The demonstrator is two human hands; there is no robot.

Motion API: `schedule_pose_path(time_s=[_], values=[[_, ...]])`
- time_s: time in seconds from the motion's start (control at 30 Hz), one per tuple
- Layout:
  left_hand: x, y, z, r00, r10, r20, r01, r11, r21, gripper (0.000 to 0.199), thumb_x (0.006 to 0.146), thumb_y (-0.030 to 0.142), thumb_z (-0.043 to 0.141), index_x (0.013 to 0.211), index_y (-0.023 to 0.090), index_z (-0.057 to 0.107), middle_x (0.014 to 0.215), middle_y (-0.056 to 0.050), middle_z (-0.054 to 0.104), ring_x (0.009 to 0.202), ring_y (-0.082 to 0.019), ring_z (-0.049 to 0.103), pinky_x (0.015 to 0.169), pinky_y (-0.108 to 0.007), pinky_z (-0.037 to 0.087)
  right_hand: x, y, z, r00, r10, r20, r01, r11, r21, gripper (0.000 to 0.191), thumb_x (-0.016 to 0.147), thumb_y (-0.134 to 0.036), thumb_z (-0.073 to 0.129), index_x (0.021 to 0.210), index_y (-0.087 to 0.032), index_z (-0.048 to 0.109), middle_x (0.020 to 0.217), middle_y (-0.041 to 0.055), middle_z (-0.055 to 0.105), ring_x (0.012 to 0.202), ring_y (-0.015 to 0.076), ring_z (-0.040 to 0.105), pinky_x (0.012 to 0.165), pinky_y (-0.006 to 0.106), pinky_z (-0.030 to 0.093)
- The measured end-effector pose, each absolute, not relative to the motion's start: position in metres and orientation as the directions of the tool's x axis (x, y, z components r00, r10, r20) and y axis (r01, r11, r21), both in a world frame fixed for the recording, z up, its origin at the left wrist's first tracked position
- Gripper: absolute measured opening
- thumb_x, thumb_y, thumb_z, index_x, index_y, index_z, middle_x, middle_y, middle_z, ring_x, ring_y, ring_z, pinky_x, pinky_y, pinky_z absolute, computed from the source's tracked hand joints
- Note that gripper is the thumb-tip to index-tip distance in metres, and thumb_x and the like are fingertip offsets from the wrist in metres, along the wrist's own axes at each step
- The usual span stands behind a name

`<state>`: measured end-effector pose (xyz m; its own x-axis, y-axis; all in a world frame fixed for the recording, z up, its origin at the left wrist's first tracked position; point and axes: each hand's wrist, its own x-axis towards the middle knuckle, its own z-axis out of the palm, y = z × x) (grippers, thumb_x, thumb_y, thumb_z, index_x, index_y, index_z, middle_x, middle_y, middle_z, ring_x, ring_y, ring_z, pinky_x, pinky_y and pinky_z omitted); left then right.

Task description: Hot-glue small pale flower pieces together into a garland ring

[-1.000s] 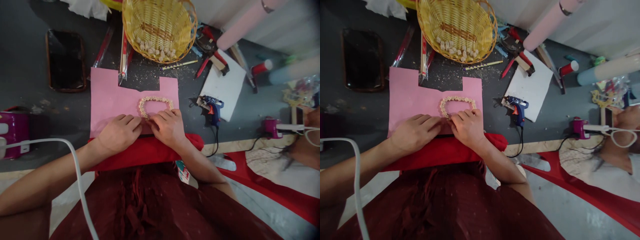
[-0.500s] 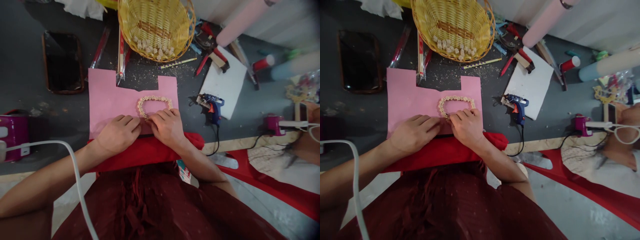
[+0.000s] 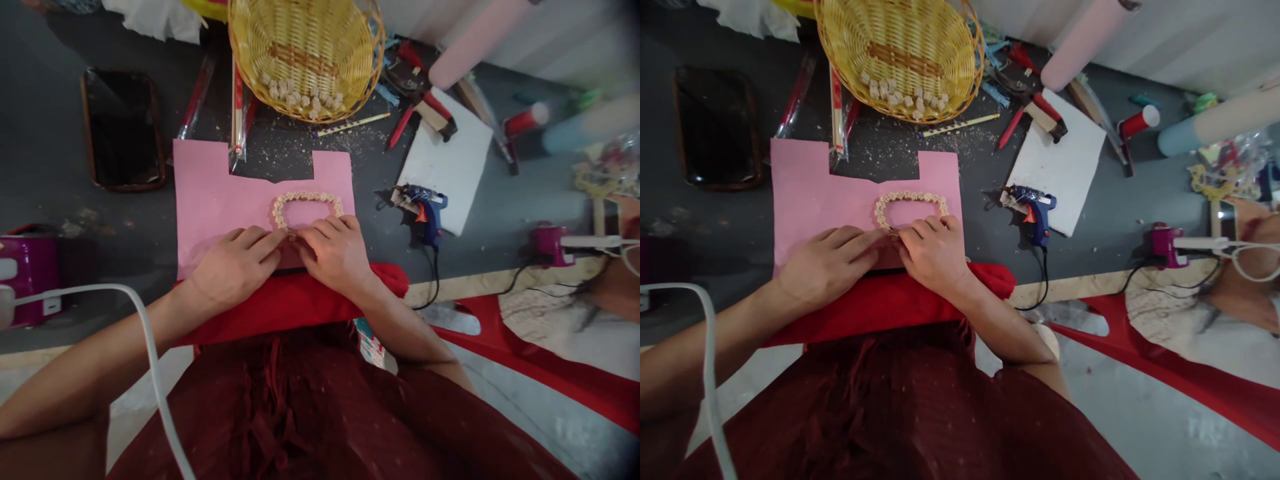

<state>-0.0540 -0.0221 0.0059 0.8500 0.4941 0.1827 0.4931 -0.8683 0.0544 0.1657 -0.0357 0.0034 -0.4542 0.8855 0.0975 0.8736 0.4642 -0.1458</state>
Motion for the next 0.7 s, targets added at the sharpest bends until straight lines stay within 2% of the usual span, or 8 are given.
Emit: schedule_pose_path(time_s=[0.57, 0.7], values=[[-0.0544, -0.0201, 0.0058, 0.856, 0.471, 0.214, 0.464, -0.882, 0.084, 0.022, 0.094, 0.011, 0.049, 0.098, 0.009, 0.071, 0.128, -0.016, 0.066, 0.093, -0.027, 0.062, 0.071, -0.039, 0.057, 0.1652, -0.0326, -0.0023, -0.464, 0.873, 0.148, 0.866, 0.482, -0.129, 0.030, 0.100, -0.035, 0.048, 0.084, -0.019, 0.066, 0.081, 0.0034, 0.069, 0.081, 0.0188, 0.054, 0.078, 0.037, 0.027], [-0.0540, -0.0200, 0.0063, 0.856, 0.473, 0.209, 0.469, -0.880, 0.072, 0.022, 0.094, 0.011, 0.050, 0.096, 0.010, 0.071, 0.129, -0.015, 0.066, 0.093, -0.026, 0.063, 0.072, -0.039, 0.057, 0.1685, -0.0318, -0.0024, -0.461, 0.876, 0.142, 0.868, 0.478, -0.132, 0.024, 0.098, -0.035, 0.052, 0.087, -0.019, 0.067, 0.084, 0.0031, 0.069, 0.083, 0.0190, 0.055, 0.080, 0.037, 0.028]])
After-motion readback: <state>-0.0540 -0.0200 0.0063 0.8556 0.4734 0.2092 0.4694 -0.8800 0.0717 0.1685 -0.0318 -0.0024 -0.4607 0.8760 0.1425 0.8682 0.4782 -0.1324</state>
